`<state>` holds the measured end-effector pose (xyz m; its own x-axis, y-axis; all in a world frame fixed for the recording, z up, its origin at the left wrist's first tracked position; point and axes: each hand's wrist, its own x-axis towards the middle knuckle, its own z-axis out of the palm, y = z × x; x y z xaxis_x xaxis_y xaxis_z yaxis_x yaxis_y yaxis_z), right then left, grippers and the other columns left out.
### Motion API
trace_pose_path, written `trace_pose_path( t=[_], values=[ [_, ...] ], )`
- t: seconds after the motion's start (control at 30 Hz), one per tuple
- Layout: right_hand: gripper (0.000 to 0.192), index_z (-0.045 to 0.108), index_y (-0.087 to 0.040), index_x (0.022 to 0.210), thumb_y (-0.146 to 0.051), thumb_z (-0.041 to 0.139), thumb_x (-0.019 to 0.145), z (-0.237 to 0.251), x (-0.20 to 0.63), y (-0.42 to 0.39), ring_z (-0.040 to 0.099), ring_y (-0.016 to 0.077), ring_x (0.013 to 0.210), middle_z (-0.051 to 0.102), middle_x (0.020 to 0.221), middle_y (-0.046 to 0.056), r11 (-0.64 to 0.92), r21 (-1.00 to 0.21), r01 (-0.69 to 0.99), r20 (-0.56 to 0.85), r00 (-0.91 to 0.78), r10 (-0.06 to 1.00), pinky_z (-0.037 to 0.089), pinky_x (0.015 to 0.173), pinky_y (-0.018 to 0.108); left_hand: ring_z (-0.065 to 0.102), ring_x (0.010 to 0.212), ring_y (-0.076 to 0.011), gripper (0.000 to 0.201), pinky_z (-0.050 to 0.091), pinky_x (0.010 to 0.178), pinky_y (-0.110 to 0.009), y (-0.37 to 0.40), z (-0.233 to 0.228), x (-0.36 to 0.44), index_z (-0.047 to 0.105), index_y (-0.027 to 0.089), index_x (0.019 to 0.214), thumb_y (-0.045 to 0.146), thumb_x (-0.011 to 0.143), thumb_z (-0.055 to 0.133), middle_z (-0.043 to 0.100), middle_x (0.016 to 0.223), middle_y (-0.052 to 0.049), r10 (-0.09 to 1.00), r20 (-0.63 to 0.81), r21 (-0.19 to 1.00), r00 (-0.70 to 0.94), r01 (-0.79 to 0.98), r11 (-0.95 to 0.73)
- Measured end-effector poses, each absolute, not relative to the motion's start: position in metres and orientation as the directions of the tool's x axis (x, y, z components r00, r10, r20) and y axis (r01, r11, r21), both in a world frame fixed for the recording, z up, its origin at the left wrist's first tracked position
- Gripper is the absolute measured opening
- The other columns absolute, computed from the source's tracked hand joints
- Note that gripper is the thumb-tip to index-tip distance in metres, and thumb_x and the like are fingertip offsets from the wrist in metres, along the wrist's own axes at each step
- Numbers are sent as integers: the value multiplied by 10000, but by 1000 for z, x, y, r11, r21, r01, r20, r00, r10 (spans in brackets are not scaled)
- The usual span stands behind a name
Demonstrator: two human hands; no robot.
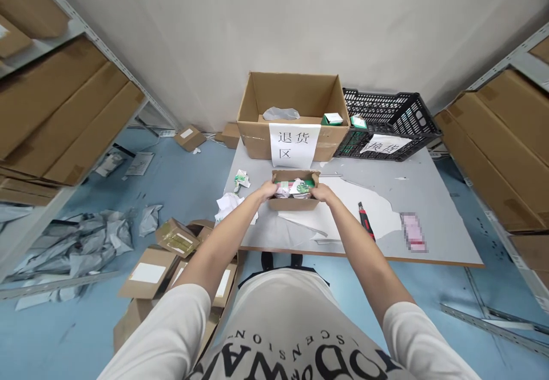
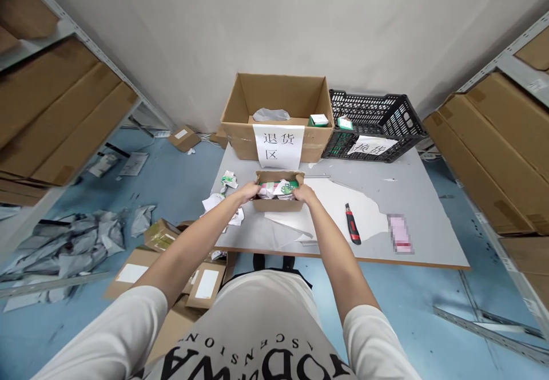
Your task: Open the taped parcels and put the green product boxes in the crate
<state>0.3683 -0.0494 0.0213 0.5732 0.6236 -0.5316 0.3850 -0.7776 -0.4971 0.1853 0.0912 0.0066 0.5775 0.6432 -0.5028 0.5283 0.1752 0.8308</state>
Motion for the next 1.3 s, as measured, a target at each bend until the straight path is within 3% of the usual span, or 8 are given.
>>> trace_pose_path(
  t=[0.3, 0.43, 0.63, 0.87, 0.97, 1.07, 1.17, 1.3],
  values=[
    [269, 548, -160, 1056, -291, 379, 892, -2, 375, -106, 648, 133, 685, 685, 856, 61, -532, -825, -190, -543, 527, 654, 528, 655, 258, 651, 758, -119, 139, 523, 732, -248, 86, -7, 139, 569, 137, 966, 151, 835, 526, 663, 838, -53, 641, -566, 799, 518, 151, 582],
    [122, 523, -205, 963, -272, 456, 887, -15, 374, -126, 645, 126, 598, 670, 767, 19, -328, -792, -515, -591, 512, 623, 553, 648, 278, 651, 769, -109, 151, 521, 719, -221, 81, -18, 126, 587, 125, 952, 215, 833, 614, 661, 860, -64, 646, -579, 761, 497, 44, 648],
    [115, 531, -208, 963, -278, 459, 907, -24, 376, -126, 658, 121, 617, 677, 772, 13, -283, -759, -586, -616, 505, 605, 560, 679, 275, 662, 774, -118, 185, 528, 700, -216, 85, -25, 128, 611, 114, 980, 213, 826, 637, 677, 866, -74, 638, -592, 731, 492, -6, 683],
    [521, 437, -186, 1288, -376, 577, 824, -9, 381, -113, 598, 219, 1105, 576, 1272, 136, -496, -845, -201, -511, 578, 636, 492, 909, 383, 629, 1024, -205, 507, 509, 842, -305, 98, -14, 141, 524, 141, 1238, 182, 761, 691, 646, 1136, -133, 691, -527, 832, 495, 137, 537],
    [742, 309, -130, 1412, -327, 626, 771, 11, 378, -109, 399, 278, 1310, 398, 1433, 179, -544, -801, 251, -218, 724, 655, 361, 1048, 437, 449, 1269, -271, 711, 406, 1000, -355, 98, 4, 147, 401, 128, 1368, 205, 733, 710, 509, 1337, -172, 823, -355, 913, 443, 352, 204],
    [599, 375, -147, 1398, -192, 522, 819, 34, 373, -101, 329, 251, 1354, 377, 1460, 121, -425, -626, 654, 76, 593, 802, 284, 1103, 409, 359, 1335, -263, 692, 304, 1087, -366, 94, 28, 153, 379, 171, 1398, 216, 766, 656, 435, 1414, -124, 837, -89, 839, 540, 494, -230],
    [469, 546, -212, 1277, -99, 462, 830, 54, 368, -80, 500, 231, 1224, 564, 1312, 60, -257, -519, 815, -23, 287, 958, 371, 1031, 340, 425, 1290, -232, 460, 296, 1085, -327, 89, 46, 168, 554, 218, 1260, 153, 805, 558, 512, 1354, -76, 602, -28, 731, 798, 428, -532],
    [389, 668, -179, 1116, -76, 603, 746, 60, 363, -40, 607, 261, 1069, 688, 1098, 97, -372, -384, 845, -355, 237, 904, 436, 913, 289, 571, 1115, -312, 213, 397, 976, -352, 89, 48, 196, 714, 175, 874, 98, 683, 658, 688, 1024, -144, 449, -314, 578, 837, 543, -609]
  ],
)
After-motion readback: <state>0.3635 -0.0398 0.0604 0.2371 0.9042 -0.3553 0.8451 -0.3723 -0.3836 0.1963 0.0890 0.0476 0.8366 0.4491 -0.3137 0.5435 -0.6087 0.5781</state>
